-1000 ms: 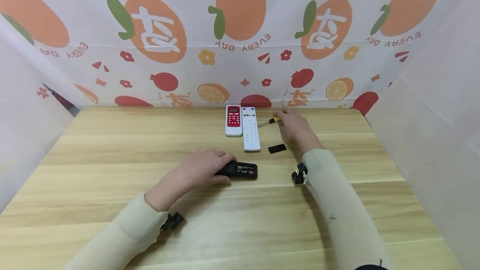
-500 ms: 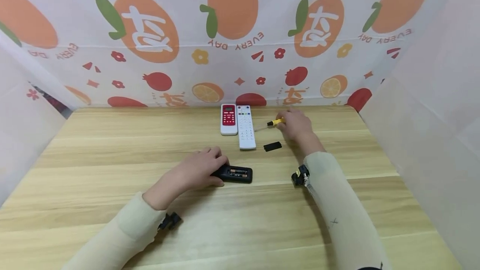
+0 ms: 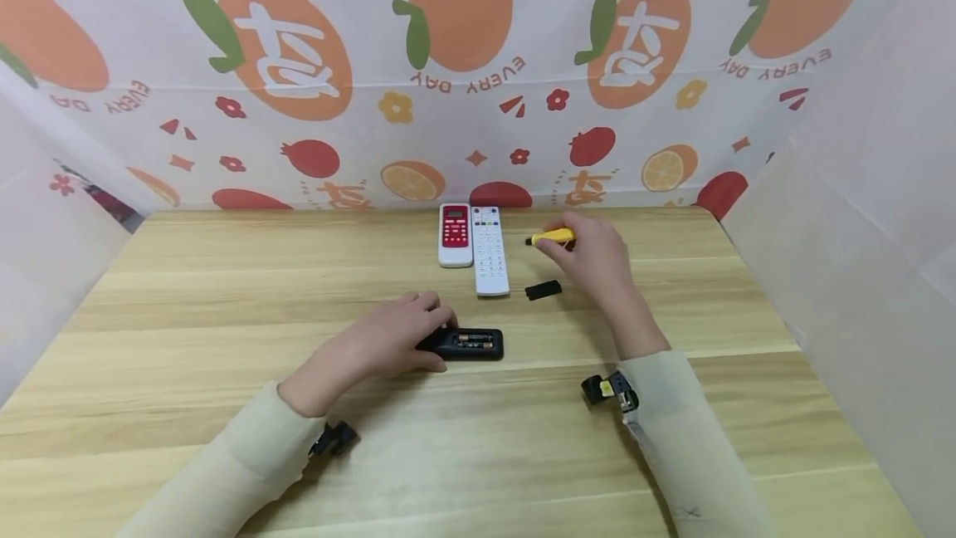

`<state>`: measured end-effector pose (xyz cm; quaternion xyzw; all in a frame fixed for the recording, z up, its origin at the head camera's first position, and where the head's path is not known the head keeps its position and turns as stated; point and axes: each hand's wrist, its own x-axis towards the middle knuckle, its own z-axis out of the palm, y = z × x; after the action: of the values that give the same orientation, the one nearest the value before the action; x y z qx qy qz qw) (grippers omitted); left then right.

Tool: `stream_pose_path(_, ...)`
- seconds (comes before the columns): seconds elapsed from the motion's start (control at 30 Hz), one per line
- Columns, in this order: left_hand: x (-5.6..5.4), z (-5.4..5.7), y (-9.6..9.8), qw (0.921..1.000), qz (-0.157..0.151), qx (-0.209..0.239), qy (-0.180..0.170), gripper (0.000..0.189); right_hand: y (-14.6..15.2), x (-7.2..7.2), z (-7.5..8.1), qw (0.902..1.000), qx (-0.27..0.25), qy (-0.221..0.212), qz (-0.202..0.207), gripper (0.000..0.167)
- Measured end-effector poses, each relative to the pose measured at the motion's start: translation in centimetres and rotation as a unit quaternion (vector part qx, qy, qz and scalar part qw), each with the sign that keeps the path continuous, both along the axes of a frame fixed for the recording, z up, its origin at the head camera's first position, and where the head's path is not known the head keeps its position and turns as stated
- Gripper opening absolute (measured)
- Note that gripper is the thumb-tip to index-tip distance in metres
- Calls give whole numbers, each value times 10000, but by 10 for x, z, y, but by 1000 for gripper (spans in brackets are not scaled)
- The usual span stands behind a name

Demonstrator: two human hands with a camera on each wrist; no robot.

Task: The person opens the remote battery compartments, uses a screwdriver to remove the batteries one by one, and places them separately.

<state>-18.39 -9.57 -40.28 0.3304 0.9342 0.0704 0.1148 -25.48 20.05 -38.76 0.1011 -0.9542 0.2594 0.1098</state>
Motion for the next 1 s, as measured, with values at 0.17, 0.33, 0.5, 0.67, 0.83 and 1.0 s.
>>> stream_pose_path(0.17, -1, -2, -4, 10000, 40, 32, 2, 51, -10, 17, 7, 9965, -781, 70, 307, 34)
stream_pose_path(0.33, -2, 0, -2, 10000, 38, 50, 17, 52, -18, 35, 20, 9921, -1102, -1, 606, 30)
stream_pose_path(0.5, -5, 4, 0, 9999, 60, 61, -121, 50, -28, 57, 34, 9917, -734, 126, 1049, 23)
stream_pose_path(0.67, -6, 5, 1, 9999, 65, 49, -118, 49, -36, 69, 40, 9864, -460, -119, 1571, 17)
stream_pose_path(0.83, -4, 4, 1, 9999, 74, 46, -98, 48, -42, 74, 37, 9824, -134, -399, 1819, 17)
stream_pose_path(1.0, -3, 2, 2, 10000, 62, 27, -58, 48, -46, 76, 32, 9825, 207, -353, 1819, 20)
